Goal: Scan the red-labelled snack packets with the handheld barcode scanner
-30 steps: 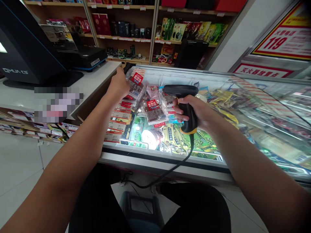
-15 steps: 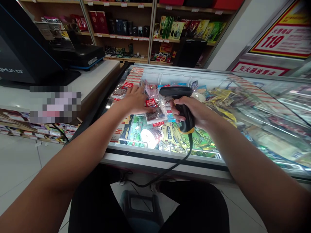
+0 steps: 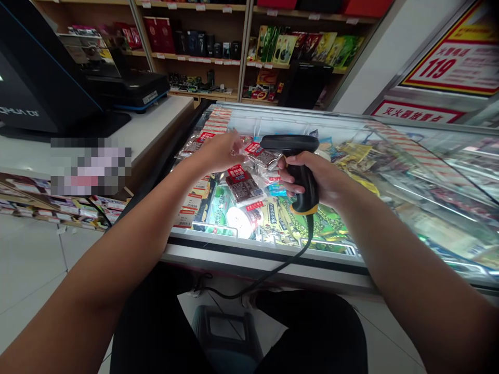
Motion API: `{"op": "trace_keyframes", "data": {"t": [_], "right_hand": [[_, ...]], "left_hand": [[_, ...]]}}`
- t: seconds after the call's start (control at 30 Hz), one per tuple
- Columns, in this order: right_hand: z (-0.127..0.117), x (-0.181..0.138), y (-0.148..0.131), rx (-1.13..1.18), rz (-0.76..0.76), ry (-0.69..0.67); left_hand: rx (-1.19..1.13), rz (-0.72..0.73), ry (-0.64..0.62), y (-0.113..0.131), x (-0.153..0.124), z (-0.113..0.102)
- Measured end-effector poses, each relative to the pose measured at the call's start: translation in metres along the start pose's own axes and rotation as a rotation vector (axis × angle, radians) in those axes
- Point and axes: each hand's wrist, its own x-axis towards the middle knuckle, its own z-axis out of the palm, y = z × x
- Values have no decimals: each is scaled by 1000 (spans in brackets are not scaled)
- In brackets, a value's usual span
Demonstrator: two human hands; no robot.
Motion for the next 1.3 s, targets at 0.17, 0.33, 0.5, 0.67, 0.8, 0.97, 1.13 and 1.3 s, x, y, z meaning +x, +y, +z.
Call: {"op": "trace_keyframes", "data": {"t": [0.17, 0.33, 0.5, 0.67, 0.8, 0.97, 1.13, 1.3], "right_hand": [[0, 0, 1, -3, 10, -7], [0, 0, 2, -18, 63, -3], [-1, 0, 1, -20, 72, 17], [0, -4, -3, -35, 73, -1], [-2, -9, -6, -136, 101, -70], [-3, -10, -4, -226, 119, -128], [-3, -9, -3, -222, 131, -157], [-5, -10, -5, -233, 134, -212]], "left_hand": [[294, -28, -233, 9, -10, 5], [261, -34, -273, 13, -9, 12], [130, -53, -203, 16, -6, 10], [-146, 6, 62, 19, -2, -5], [-208, 41, 272, 12, -1, -33], [-131, 28, 304, 0, -3, -57], [-149, -16, 305, -7, -2, -58], [25, -16, 264, -2, -4, -61]]}}
